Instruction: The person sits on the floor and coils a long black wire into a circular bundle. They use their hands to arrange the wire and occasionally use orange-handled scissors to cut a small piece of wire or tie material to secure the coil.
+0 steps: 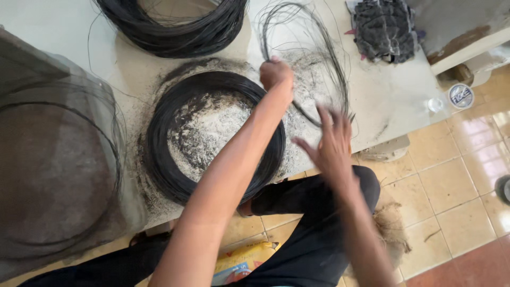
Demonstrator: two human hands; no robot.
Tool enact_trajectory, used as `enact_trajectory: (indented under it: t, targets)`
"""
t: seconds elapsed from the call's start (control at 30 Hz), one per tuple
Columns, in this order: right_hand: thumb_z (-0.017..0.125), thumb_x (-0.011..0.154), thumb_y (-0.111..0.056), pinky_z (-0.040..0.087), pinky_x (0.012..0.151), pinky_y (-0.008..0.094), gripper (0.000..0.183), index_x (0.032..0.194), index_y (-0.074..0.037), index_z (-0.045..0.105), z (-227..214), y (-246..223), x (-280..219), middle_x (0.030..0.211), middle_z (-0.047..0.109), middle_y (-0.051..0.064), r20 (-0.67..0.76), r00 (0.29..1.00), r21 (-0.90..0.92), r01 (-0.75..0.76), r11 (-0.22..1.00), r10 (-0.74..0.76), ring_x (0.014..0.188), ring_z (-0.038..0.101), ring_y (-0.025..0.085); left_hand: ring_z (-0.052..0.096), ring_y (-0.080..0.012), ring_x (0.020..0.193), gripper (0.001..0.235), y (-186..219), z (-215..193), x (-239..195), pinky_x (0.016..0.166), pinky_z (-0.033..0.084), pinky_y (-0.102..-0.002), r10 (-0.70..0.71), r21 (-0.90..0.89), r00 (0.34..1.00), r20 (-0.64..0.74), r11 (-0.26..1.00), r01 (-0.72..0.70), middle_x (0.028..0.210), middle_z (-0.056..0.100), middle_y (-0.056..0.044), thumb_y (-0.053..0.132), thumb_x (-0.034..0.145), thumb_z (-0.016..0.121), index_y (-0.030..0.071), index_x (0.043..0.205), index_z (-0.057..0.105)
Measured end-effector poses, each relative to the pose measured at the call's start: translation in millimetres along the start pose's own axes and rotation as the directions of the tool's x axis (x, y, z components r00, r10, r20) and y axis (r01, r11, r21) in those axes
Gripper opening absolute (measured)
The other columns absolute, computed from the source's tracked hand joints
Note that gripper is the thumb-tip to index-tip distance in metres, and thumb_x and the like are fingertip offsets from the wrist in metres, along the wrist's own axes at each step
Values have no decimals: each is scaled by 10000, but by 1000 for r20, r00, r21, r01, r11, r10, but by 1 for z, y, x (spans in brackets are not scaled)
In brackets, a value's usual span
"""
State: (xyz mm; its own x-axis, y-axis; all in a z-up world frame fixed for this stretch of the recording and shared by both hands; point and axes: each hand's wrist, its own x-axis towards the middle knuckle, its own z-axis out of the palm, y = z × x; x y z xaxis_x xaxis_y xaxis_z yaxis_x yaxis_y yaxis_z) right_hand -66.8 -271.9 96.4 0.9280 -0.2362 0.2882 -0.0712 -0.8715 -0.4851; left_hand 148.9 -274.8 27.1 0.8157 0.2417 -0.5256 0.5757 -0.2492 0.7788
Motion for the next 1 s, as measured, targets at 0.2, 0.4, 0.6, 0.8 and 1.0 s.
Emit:
enact_trajectory:
  t: [0.2, 0.4, 0.6, 0.8, 1.0]
  targets:
    - [260, 975, -631, 271, 1169, 478, 862, 1569, -8, 213, 83, 35, -78, 1472, 350, 404, 691, 609, 717, -647, -261, 388, 1381, 367, 451, 690, -343, 1067, 414, -26, -17, 26, 957, 549, -449, 60, -48, 997, -44, 997, -62, 1028, 723, -163, 353, 999, 430, 29, 1083, 673]
    - [787, 850, -347, 569, 957, 398, 417, 1064, -51, 584, 103, 140, -23, 990, 692, 57, 633, 458, 683, 50, -729, 624, 884, 691, 184, 625, -439, 1119, 439, -22, -95, -72, 987, 464, -559, 265, -142, 962, 66, 957, -254, 1091, 686, -269, 298, 983, 408, -41, 1120, 650]
    - [718, 943, -214, 541, 683, 185, 162, 951, -55, 693, 120, 175, -34, 633, 370, -113, 648, 450, 738, -171, -653, 615, 571, 486, 32, 407, -59, 450, 524, -59, -141, -61, 393, 330, -148, 177, -421, 961, 213, 904, -73, 677, 462, 26, 473, 1005, 491, -27, 1160, 483]
    - [702, 905, -234, 502, 990, 439, 171, 838, -94, 629, 72, 105, -44, 1009, 699, 58, 628, 544, 759, -273, -591, 556, 993, 682, 199, 309, -69, 355, 442, -53, -179, -54, 281, 256, -181, 242, -533, 944, 223, 841, -90, 540, 271, 64, 484, 1035, 330, 151, 751, 393]
    - [626, 957, -290, 423, 1080, 593, 252, 812, -89, 576, 55, 70, -58, 906, 601, 41, 520, 690, 791, -166, -588, 504, 1090, 633, 253, 326, -43, 328, 433, -63, -199, -30, 269, 248, -152, 299, -555, 908, 293, 827, -93, 506, 333, 99, 519, 1028, 396, 176, 764, 419]
